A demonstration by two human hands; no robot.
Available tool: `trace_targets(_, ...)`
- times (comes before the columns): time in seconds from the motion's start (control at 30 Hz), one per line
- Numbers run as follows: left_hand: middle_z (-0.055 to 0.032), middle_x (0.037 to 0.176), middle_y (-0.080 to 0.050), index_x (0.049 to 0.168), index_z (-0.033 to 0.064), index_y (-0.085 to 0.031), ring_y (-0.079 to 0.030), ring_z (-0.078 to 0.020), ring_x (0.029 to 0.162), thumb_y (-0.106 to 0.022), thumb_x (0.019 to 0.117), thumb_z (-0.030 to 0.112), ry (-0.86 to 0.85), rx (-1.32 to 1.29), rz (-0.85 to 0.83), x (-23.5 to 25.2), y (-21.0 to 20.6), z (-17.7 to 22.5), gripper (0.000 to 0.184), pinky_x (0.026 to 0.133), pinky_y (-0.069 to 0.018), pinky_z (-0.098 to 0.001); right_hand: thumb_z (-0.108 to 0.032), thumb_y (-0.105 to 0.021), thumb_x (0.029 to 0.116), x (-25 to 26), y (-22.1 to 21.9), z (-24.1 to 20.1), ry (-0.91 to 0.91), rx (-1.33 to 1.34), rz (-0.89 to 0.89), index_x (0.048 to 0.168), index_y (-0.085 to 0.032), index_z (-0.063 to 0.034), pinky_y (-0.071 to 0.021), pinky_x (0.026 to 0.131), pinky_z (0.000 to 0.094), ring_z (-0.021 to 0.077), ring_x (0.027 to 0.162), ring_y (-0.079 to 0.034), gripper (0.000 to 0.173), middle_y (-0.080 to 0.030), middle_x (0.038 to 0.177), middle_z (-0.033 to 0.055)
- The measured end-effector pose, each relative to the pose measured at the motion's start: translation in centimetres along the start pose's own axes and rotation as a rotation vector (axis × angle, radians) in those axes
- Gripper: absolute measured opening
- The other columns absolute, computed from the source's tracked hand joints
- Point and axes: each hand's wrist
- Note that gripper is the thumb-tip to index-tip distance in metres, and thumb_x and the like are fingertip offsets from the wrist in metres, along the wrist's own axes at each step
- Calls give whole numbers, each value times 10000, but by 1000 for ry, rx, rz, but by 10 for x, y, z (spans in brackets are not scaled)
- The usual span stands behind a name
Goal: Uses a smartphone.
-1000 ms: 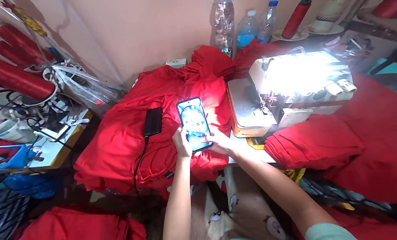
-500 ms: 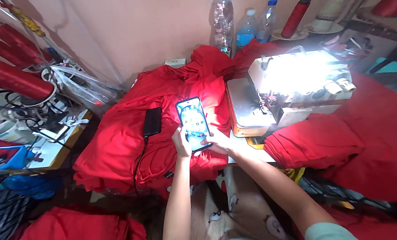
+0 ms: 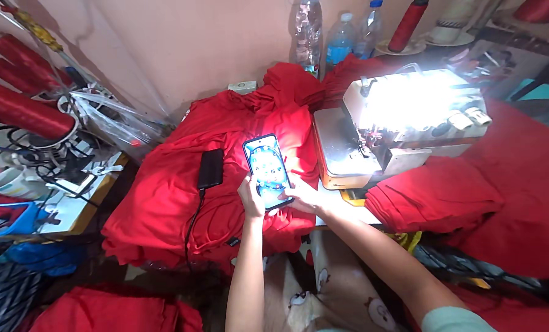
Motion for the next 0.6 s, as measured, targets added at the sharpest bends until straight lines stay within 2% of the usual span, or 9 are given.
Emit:
trace_targets(0.03,87,698,-641,794,98,-611,-672,9,737,-322,961,107,-10,5,-4,0,1,-1,334,731,-572,-227,42,-433,972,1,1,1,7,7,-18,1306,-423,-67,-627,772,380,196,909,-721,351,-678,1065,67)
trace_targets(0.1,77,715,-640,813,79,-613,-668,9,756,-327,959,108,-20,28,-13,1,2,-3,322,750,-569,-226,-167,-342,1100,2,3,2,16,26,-51,1348,-446,-75,-618,815,385,203,973,-713,285,-685,1111,84)
trace_targets(0.13,67,732,-646,823,62,-619,-667,8,775,-332,957,109,-29,40,-12,1,2,-3,320,768,-566,-229,-266,-253,1120,2,2,1,8,24,-58,1343,-455,-101,-611,824,370,188,996,-705,343,-684,1119,69)
trace_targets(0.2,44,771,-663,850,18,-637,-666,9,824,-335,965,105,-58,52,-12,1,2,-4,335,819,-555,-231,-372,-157,1117,1,-1,0,-10,43,-50,1320,-480,-128,-603,832,364,176,1020,-694,452,-683,1126,58)
trace_targets(0.33,25,770,-637,830,-19,-629,-638,19,841,-337,976,91,-93,84,4,0,2,-3,345,840,-525,-216,-376,-120,1118,-1,-3,-2,-22,58,-33,1286,-492,-125,-591,842,349,153,1012,-684,479,-678,1102,44)
trace_targets(0.5,61,803,-693,947,35,-645,-688,5,817,-284,976,100,12,-6,-17,-1,2,-2,369,806,-584,-235,-367,-145,1130,1,-2,-2,-41,126,3,1315,-491,-111,-596,814,372,176,976,-681,468,-660,1094,70)
trace_targets(0.6,70,790,-694,946,46,-645,-691,5,797,-262,981,101,24,-29,-17,-1,1,-1,388,789,-590,-235,-386,-128,1127,-4,-11,-9,-71,87,63,1295,-499,-124,-587,777,358,161,945,-668,485,-643,1068,55)
Point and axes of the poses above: each hand's wrist, its own x-axis towards the middle knuckle, its own y-axis out of the back of the hand, z = x × y
